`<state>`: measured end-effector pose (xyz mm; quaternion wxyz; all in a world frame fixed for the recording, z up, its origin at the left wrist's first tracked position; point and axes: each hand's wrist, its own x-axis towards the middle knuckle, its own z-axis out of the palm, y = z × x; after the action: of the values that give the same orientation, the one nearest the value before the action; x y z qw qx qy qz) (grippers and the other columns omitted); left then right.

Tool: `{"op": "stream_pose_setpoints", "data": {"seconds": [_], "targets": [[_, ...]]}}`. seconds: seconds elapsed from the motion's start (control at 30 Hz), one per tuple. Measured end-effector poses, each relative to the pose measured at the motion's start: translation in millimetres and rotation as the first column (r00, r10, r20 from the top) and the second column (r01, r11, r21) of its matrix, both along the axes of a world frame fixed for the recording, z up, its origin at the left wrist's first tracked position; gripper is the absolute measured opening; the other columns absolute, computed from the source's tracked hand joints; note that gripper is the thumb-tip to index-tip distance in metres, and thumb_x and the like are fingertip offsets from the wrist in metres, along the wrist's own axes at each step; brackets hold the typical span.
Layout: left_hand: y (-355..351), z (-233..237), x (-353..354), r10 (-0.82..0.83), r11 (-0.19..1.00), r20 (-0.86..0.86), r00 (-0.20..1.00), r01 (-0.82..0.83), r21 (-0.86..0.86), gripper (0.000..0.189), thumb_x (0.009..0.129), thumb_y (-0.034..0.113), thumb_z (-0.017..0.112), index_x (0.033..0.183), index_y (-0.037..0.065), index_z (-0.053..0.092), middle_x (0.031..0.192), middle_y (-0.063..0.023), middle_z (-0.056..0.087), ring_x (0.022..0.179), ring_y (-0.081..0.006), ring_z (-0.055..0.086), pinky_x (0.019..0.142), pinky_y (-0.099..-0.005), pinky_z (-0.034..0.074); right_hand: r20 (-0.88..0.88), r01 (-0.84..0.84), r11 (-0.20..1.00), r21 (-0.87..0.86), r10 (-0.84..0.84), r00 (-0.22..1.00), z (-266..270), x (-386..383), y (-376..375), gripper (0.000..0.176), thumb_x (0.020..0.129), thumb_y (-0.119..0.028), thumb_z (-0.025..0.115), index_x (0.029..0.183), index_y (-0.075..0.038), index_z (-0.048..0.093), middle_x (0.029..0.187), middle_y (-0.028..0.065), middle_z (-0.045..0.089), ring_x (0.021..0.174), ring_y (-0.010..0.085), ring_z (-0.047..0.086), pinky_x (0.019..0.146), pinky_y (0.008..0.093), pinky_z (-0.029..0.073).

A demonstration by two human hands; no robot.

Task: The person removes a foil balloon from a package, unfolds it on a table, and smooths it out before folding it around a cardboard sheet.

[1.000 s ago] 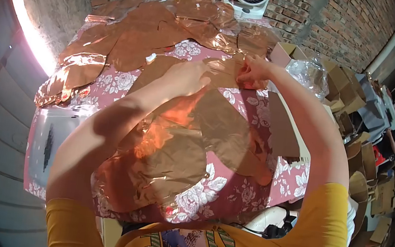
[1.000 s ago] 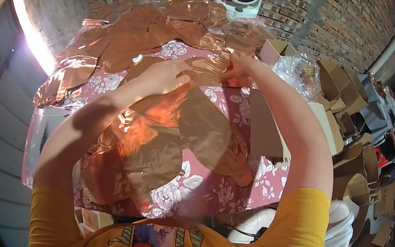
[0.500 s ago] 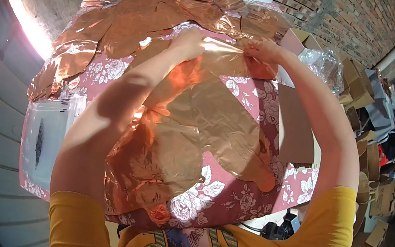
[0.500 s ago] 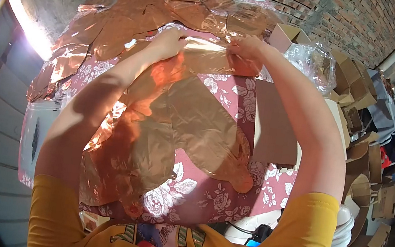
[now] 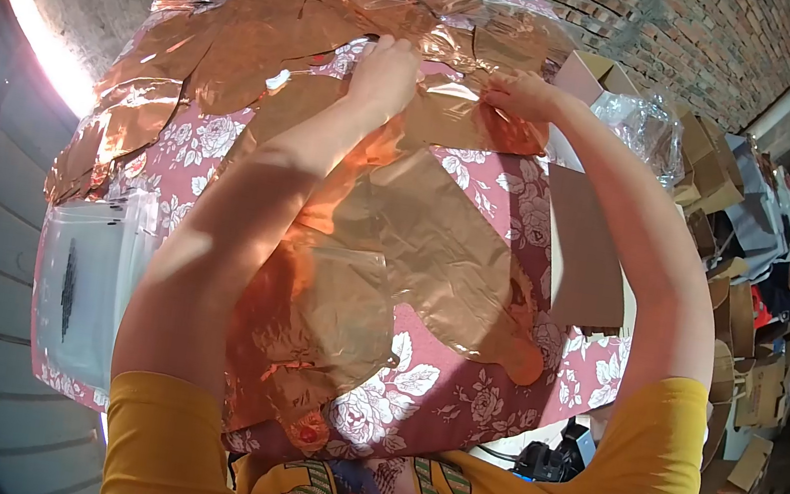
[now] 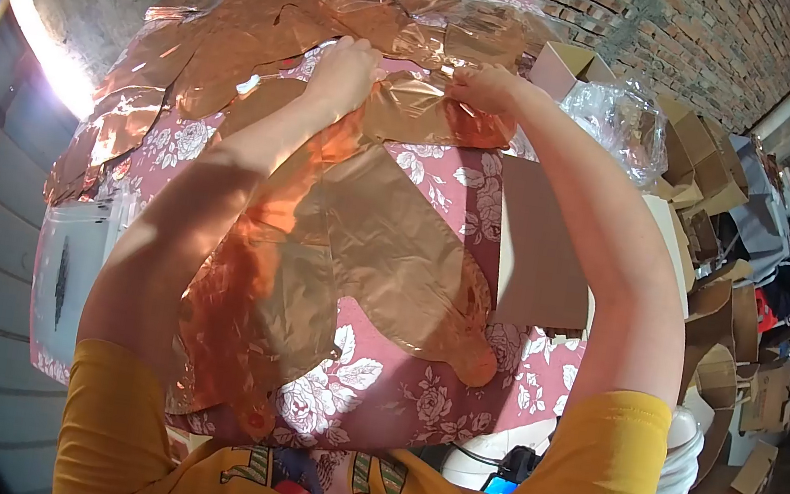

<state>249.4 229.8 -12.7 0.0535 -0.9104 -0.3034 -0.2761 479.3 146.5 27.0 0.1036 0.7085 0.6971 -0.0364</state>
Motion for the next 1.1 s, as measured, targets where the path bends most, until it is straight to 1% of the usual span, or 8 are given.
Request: {"op": "stream_pose_setpoints", "data": {"seconds": [0.23,0.37,0.43,0.5,0.63,0.83,1.0,1.1], "targets": [[-15,8,4,-0.077,0.932,-0.097,0.992,0.106,0.346,0.017,0.080,0.013,0.060,0.092,0.006,0.071,0.094,-0.0135,0.067,0.095,-0.0276,0.061,0.085,-0.0394,0.047,-0.018,0.016,1.000,0.022,-0.015,1.000,-5,5,-2,0.054,0.098,-0.054,0.046,0.135,-0.015,0.052,0.129,0.0256,0.054,0.125,0.0434,0.048,0.106,0.0502,0.038],[-15,24,17,0.030,0.976,0.068,0.997,-0.014,-0.218,0.016,0.086,0.015,0.059,0.092,0.005,0.070,0.084,-0.0124,0.068,0.089,-0.0267,0.065,0.081,-0.0403,0.050,-0.069,0.006,1.000,0.006,-0.006,0.998,0,7,-4,0.070,0.092,-0.068,0.045,0.134,-0.013,0.052,0.130,0.0248,0.052,0.125,0.0428,0.047,0.105,0.0499,0.038],[-11,31,21,0.127,0.866,0.129,0.983,-0.046,-0.498,0.018,0.089,0.017,0.057,0.091,0.004,0.069,0.081,-0.0127,0.068,0.087,-0.0262,0.066,0.080,-0.0405,0.050,-0.095,0.003,1.000,-0.029,-0.006,0.995,4,4,-7,0.077,0.089,-0.074,0.045,0.134,-0.012,0.052,0.130,0.0243,0.052,0.125,0.0428,0.047,0.105,0.0496,0.038],[-6,34,21,0.191,0.527,0.306,0.933,0.165,-0.834,0.024,0.092,0.025,0.057,0.092,0.003,0.068,0.081,-0.0108,0.065,0.085,-0.0234,0.063,0.076,-0.0406,0.049,-0.113,0.016,0.998,-0.055,-0.022,0.993,10,0,-11,0.087,0.083,-0.082,0.044,0.134,-0.011,0.050,0.129,0.0241,0.052,0.124,0.0425,0.048,0.104,0.0496,0.038],[0,23,30,0.283,0.216,0.539,0.793,0.495,-0.842,0.016,0.097,0.020,0.057,0.087,0.009,0.061,0.071,-0.0016,0.055,0.059,-0.0098,0.048,0.048,-0.0299,0.041,-0.209,0.025,0.988,-0.149,-0.056,0.976,25,-7,-18,0.095,0.077,-0.085,0.049,0.132,-0.008,0.050,0.127,0.0236,0.053,0.125,0.0400,0.047,0.105,0.0483,0.037],[-20,50,24,0.398,0.001,0.393,0.829,0.428,-0.904,0.014,0.097,0.017,0.055,0.088,0.007,0.060,0.076,-0.0019,0.056,0.059,-0.0106,0.048,0.047,-0.0278,0.039,-0.167,-0.032,0.985,-0.169,0.003,0.986,8,3,-22,0.111,0.066,-0.084,0.064,0.137,-0.001,0.041,0.131,0.0184,0.050,0.131,0.0343,0.039,0.107,0.0441,0.035],[-18,63,31,0.378,-0.224,0.421,0.825,0.522,-0.823,0.021,0.101,0.015,0.046,0.111,-0.001,0.054,0.100,-0.0145,0.066,0.087,-0.0261,0.068,0.080,-0.0432,0.060,-0.137,0.069,0.960,-0.271,-0.110,0.984,13,-17,-30,0.135,0.058,-0.091,0.062,0.147,0.004,0.027,0.150,0.0252,0.033,0.144,0.0417,0.020,0.114,0.0479,0.027],[1,50,42,0.386,-0.283,0.440,0.810,0.558,-0.780,0.022,0.102,0.016,0.045,0.112,-0.001,0.054,0.105,-0.0160,0.067,0.091,-0.0280,0.068,0.081,-0.0451,0.059,-0.197,0.056,0.973,-0.222,-0.101,0.975,10,-17,-31,0.138,0.049,-0.091,0.068,0.150,-0.007,0.026,0.148,0.0298,0.031,0.138,0.0433,0.035,0.105,0.0496,0.040]]}}
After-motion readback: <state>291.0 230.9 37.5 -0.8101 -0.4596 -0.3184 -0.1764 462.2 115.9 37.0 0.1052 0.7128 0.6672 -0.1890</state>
